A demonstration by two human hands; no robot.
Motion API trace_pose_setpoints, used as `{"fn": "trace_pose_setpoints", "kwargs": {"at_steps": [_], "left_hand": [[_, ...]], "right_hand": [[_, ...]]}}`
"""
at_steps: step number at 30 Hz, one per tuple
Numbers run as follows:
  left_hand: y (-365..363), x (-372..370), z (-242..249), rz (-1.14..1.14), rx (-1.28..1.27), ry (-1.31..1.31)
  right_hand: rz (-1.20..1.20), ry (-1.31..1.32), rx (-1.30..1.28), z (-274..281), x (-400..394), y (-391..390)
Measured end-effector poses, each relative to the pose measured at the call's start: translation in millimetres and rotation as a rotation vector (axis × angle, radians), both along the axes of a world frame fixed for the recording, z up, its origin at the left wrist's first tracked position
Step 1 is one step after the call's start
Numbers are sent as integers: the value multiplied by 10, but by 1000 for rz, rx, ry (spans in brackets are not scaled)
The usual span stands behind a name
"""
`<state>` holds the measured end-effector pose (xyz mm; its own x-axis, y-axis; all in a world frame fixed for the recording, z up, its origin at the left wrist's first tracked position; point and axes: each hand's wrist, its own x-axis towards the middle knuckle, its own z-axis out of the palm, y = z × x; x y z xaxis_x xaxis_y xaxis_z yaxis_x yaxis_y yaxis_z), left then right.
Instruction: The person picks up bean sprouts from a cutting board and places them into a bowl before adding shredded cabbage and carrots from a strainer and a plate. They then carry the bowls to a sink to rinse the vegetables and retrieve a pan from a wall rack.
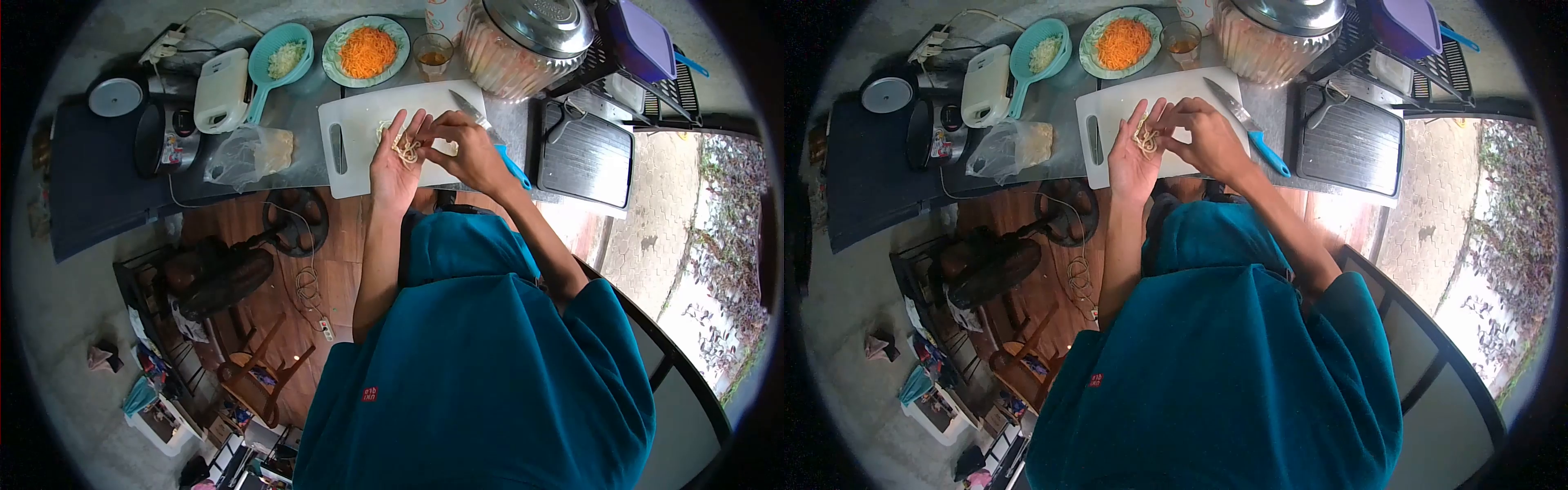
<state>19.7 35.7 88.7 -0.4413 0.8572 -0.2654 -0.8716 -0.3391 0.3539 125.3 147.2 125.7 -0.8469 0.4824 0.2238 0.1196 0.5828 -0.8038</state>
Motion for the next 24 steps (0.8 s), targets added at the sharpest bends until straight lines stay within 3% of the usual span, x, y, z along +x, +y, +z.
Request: {"fn": "trace_pose_setpoints", "kwargs": {"at_steps": [5, 7, 14, 17, 19, 24], "left_hand": [[4, 0, 40, 4, -16, 37], [-9, -16, 15, 21, -31, 17], [-55, -55, -102, 147, -127, -55], [-81, -64, -123, 164, -56, -93], [-126, -94, -205, 242, -42, -4], [-407, -169, -374, 290, -46, 52]], "right_hand": [[6, -7, -27, -87, -61, -6], [-6, -110, -148, 22, -63, 2], [-60, -30, -214, -79, -112, 58], [-96, 9, -421, -322, -190, 87], [-252, 100, -665, -659, -308, 144], [-178, -144, -414, -1318, -593, 123]]}}
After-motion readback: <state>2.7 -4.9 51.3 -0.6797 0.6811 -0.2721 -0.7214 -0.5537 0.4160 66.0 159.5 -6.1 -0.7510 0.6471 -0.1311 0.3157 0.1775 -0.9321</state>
